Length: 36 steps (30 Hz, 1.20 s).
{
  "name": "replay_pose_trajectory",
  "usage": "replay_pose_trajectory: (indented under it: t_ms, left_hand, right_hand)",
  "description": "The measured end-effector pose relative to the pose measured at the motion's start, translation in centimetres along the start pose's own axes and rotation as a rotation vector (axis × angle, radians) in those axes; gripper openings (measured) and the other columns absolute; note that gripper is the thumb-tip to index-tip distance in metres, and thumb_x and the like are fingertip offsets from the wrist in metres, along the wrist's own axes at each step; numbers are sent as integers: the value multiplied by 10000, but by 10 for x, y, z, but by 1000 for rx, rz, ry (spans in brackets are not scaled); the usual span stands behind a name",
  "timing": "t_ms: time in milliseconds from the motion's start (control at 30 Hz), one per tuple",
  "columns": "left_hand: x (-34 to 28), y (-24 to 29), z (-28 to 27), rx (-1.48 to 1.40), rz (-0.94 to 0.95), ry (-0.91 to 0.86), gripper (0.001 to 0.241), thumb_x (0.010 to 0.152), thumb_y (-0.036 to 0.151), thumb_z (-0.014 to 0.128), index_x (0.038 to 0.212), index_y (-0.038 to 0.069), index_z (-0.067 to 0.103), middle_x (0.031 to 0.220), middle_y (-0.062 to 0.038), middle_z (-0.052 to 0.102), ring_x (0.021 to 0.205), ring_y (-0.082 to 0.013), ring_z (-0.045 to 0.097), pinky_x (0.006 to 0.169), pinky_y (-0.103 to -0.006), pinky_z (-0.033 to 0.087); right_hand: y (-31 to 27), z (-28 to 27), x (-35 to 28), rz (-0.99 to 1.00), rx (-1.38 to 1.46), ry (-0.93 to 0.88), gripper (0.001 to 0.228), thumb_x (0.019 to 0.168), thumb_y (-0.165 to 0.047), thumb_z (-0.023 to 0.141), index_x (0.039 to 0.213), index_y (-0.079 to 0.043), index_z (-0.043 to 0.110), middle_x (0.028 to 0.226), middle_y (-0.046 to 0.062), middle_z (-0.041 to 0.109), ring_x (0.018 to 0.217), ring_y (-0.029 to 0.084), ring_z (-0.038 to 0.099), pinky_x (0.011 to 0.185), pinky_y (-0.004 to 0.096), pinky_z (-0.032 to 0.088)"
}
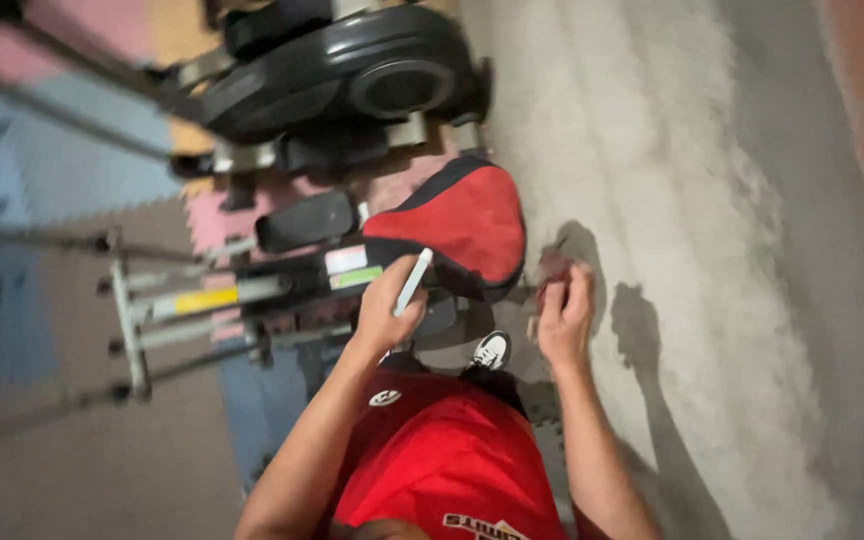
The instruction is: Cleaning several exercise machines using a spray bottle and a cloth.
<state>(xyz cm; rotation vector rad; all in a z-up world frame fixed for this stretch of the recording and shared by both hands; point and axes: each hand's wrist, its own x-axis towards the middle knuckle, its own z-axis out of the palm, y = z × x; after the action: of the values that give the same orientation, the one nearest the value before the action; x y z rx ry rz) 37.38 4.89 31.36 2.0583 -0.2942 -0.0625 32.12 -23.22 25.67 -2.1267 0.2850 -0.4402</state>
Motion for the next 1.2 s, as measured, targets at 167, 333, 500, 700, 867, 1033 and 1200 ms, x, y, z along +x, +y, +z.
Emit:
replay_pose_trajectory:
  t_ms: [167,333,500,700,867,1033,1200]
  left_hand:
    - [-2,25,14,91,63,169,471,751,91,636,1221,68,609,1384,-179,603,1293,-434,546,1085,-490,450]
    - [11,29,33,248,50,160,495,691,96,679,1183,69,629,1553,-169,472,1482,-492,318,1154,-659,286]
    - [21,-5,52,298,-63,164,526,669,139,716,1182,77,617,1614,-123,437,1528,-504,214,1096,-827,161]
    - [22,-16,56,285,-104,183,522,669,158,710,1179,87,624,1593,-109,460,1518,-509,240,1104,-840,149]
    - [26,-14,58,278,-128,166,546,673,148,689,1210,81,617,1592,-121,451,1510,-523,236,1081,-852,138]
    - [27,-13,50,259,-121,122,521,684,137,677,1198,82,615,1606,-136,436,1514,-533,221,1080,-857,124]
    - [26,-13,44,231,-113,71,507,687,133,673,1188,77,614,1607,-130,439,1525,-543,197,1077,-869,100]
  right_hand:
    - [-74,-1,72,-417,-55,-107,318,970,18,509,1283,-9,560,1439,180,578,1386,382,537,1202,487,429]
    - [-62,50,84,-664,-322,-446,367,884,-44,655,1244,-79,591,1553,164,516,1482,414,417,1215,553,317]
    - [-68,68,82,-553,-451,-586,689,855,-151,670,1529,-121,534,1574,108,443,1463,385,331,1191,607,231]
    - [-73,112,131,-525,-530,-512,528,904,-265,661,1411,-131,598,1546,127,471,1442,367,374,1185,625,235]
    - [-82,140,174,-283,-602,-552,468,968,-304,616,1395,-113,606,1517,112,516,1400,343,443,1167,561,341]
    - [-67,115,163,-293,-425,-509,480,1005,-246,631,1459,-111,551,1540,143,504,1408,373,452,1183,490,396]
    - [-41,63,84,-436,-333,-380,580,984,-81,623,1550,-122,500,1652,222,354,1504,486,324,1238,535,311]
